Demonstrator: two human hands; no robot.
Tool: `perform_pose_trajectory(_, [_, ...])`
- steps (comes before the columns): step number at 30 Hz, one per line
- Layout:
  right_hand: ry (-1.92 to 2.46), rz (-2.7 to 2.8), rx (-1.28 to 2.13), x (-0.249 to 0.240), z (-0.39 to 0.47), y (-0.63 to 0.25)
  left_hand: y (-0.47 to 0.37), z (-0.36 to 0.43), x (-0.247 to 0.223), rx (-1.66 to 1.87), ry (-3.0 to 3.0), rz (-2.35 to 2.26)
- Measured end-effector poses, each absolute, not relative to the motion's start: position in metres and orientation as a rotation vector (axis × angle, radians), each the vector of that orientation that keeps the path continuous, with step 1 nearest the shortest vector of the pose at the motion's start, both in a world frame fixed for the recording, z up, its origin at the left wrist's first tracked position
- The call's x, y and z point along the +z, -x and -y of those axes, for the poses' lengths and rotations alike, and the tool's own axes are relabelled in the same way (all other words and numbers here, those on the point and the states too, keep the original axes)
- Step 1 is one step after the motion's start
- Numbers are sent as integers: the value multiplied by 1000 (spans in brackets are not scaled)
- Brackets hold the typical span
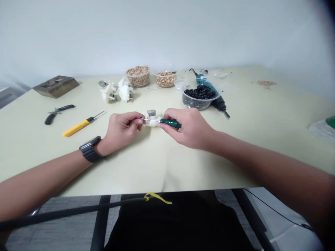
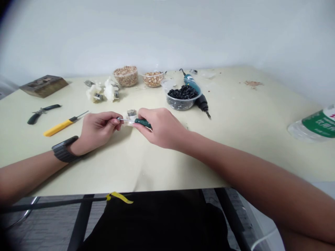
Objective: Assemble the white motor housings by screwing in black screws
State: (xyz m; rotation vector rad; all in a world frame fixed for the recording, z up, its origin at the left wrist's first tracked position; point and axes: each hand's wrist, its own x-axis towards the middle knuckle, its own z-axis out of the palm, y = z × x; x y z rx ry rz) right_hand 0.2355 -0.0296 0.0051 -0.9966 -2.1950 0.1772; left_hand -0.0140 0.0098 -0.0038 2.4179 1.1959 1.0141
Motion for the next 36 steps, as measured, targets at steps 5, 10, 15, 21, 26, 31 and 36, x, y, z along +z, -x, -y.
perform_pose_trajectory(5, [885, 2292, -81, 4, 30, -237, 14, -9, -4, 1016, -2388, -1187])
perform_pose_trajectory(10, [860, 2307, -159, 3, 31, -237, 14, -9, -5, 1049, -2385, -1153])
perform_pose_trajectory(15, [1028, 2217, 142, 5, 33, -234, 15, -9, -6, 1038, -2391, -1150])
perform_pose_trajectory(21, [924, 2186, 98, 6, 32, -232, 15, -9, -6, 1042, -2404, -1143])
perform_pose_trajectory(26, [827, 2171, 41, 5, 28, -232, 16, -10, -6, 1052, -2411, -1139])
perform_pose_trajectory(31, [864, 2170, 76, 4, 30, -232, 15, -10, -5, 1063, -2424, -1127])
perform_pose_trajectory(36, [1114, 2165, 229, 7, 35, -231, 15, -9, -6, 1067, -2453, -1098])
